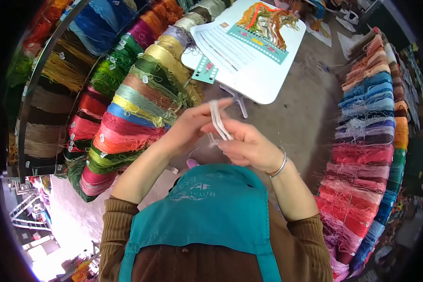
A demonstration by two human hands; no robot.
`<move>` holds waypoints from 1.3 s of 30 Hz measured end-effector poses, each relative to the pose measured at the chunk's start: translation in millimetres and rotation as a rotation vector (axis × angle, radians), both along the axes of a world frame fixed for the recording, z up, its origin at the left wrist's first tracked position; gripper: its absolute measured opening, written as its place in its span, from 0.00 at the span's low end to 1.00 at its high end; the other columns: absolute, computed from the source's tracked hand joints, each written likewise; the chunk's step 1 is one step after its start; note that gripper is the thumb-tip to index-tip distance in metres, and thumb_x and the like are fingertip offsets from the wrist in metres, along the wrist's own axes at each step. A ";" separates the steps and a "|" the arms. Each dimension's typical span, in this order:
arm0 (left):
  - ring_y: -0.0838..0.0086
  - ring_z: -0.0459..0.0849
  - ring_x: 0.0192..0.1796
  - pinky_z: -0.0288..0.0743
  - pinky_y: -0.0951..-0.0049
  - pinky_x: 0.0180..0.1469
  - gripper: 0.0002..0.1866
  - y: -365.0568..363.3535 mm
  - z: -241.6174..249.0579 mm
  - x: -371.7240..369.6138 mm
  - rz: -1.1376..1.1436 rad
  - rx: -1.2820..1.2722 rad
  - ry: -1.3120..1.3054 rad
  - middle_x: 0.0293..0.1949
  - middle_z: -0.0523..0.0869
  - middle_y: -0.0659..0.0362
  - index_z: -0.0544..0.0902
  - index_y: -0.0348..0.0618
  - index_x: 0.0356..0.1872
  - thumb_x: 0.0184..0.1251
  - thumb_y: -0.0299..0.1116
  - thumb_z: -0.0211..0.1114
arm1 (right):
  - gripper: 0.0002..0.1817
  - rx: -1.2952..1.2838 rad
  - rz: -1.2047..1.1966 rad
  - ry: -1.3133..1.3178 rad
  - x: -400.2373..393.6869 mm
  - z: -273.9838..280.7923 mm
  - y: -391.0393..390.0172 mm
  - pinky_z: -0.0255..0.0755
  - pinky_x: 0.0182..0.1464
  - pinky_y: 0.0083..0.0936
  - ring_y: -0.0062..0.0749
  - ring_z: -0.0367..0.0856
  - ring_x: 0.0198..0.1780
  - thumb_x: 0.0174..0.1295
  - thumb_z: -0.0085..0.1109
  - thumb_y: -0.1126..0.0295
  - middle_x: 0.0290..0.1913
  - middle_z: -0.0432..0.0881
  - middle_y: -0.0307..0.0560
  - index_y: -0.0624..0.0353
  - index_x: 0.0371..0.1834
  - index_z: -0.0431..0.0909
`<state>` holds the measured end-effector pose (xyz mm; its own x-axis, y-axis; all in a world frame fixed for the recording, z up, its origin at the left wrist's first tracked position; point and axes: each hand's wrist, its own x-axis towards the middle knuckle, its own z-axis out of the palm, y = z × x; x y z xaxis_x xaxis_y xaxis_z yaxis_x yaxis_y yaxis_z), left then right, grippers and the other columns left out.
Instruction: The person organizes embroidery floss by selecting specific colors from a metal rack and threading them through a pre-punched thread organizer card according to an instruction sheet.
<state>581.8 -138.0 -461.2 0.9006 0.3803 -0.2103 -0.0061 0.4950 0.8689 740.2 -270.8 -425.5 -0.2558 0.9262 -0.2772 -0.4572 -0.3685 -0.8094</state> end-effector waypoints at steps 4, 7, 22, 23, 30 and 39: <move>0.59 0.69 0.71 0.61 0.61 0.74 0.30 3.1 -3.5 19.6 0.229 -0.423 -0.342 0.68 0.71 0.43 0.62 0.29 0.71 0.66 0.26 0.51 | 0.22 -0.055 -0.041 0.014 15.2 -26.7 -24.2 0.48 0.20 0.13 0.10 0.57 0.20 0.70 0.51 0.72 0.26 0.65 0.28 0.59 0.67 0.69; 0.57 0.67 0.73 0.62 0.58 0.74 0.26 -4.4 8.1 31.7 0.288 -0.507 -0.327 0.69 0.69 0.42 0.67 0.27 0.67 0.71 0.32 0.52 | 0.21 -0.095 -0.106 -0.091 23.1 -32.9 -34.5 0.53 0.20 0.11 0.12 0.67 0.21 0.70 0.53 0.69 0.31 0.76 0.33 0.59 0.66 0.69; 0.86 0.56 0.18 0.51 0.84 0.21 0.11 -8.5 45.6 44.7 0.217 -0.622 -0.460 0.20 0.62 0.71 0.76 0.42 0.49 0.80 0.36 0.49 | 0.24 -0.461 -0.036 -0.473 83.6 -190.5 -95.2 0.63 0.15 0.15 0.30 0.85 0.24 0.73 0.45 0.51 0.51 0.83 0.52 0.56 0.64 0.71; 0.86 0.56 0.18 0.51 0.84 0.21 0.11 -5.2 53.5 41.2 0.195 -0.604 -0.470 0.20 0.62 0.71 0.76 0.42 0.49 0.80 0.35 0.48 | 0.24 -0.542 -0.039 -0.546 86.9 -214.2 -102.6 0.63 0.14 0.16 0.32 0.86 0.24 0.73 0.45 0.51 0.53 0.81 0.53 0.55 0.64 0.71; 0.85 0.58 0.19 0.54 0.84 0.23 0.16 5.0 93.2 29.8 0.279 -0.368 -0.495 0.23 0.69 0.67 0.76 0.35 0.57 0.81 0.34 0.46 | 0.19 -0.927 -0.551 -0.458 123.9 -348.4 -168.4 0.63 0.14 0.18 0.31 0.86 0.23 0.69 0.53 0.56 0.36 0.84 0.42 0.57 0.55 0.77; 0.63 0.70 0.70 0.66 0.56 0.70 0.24 -27.4 31.5 62.6 0.351 -0.302 -0.195 0.67 0.73 0.48 0.76 0.29 0.59 0.73 0.39 0.57 | 0.07 0.015 -0.765 -0.329 84.3 -107.1 -43.3 0.63 0.22 0.12 0.19 0.81 0.27 0.68 0.58 0.68 0.41 0.87 0.44 0.60 0.42 0.81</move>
